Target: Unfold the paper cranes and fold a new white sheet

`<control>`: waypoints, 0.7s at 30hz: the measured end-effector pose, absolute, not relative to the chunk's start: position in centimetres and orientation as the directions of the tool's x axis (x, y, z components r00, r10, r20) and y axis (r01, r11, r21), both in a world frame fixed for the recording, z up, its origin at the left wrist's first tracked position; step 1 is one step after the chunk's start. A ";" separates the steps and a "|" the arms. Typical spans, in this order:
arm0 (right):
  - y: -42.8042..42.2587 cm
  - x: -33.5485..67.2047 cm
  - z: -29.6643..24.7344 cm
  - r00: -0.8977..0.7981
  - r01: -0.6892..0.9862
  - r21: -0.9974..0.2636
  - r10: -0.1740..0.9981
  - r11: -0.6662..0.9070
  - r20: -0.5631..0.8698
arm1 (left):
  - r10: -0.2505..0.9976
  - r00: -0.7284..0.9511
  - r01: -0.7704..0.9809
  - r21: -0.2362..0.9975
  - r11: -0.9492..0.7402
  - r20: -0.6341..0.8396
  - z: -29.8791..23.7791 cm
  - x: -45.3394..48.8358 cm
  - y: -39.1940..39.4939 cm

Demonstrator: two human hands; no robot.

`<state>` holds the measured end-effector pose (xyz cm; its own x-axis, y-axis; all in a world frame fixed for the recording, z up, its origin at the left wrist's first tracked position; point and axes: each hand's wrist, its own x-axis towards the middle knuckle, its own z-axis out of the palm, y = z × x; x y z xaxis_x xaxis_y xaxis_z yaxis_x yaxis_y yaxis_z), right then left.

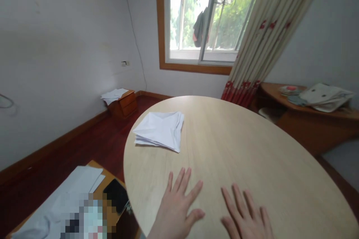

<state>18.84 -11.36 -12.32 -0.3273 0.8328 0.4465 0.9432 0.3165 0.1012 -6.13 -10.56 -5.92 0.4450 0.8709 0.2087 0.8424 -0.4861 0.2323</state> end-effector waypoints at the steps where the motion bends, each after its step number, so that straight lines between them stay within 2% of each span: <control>1: -11.4 18.3 -12.5 -0.306 0.951 0.102 0.841 0.292 0.446 | 0.870 0.453 0.847 0.208 -0.488 0.195 -6.2 -6.0 -10.4; 8: -11.6 16.7 -12.2 -0.246 0.968 0.059 0.878 0.243 0.410 | 0.873 0.437 0.883 0.078 -0.462 0.217 -7.7 -5.5 -10.2; 15: -11.3 16.8 -12.9 -0.250 0.968 0.095 0.860 0.233 0.444 | 0.784 0.484 0.869 -0.107 -0.483 0.390 -9.5 -5.9 -9.6; 21: -11.1 16.9 -12.8 -0.255 0.967 0.098 0.865 0.236 0.431 | 0.713 0.504 0.857 -0.181 -0.483 0.487 -9.8 -6.0 -9.2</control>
<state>16.85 -11.14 -12.83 -0.2549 0.8654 0.4314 0.9668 0.2360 0.0977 -6.02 -9.18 -9.84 0.5043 0.7130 0.4871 0.8570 -0.4825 -0.1809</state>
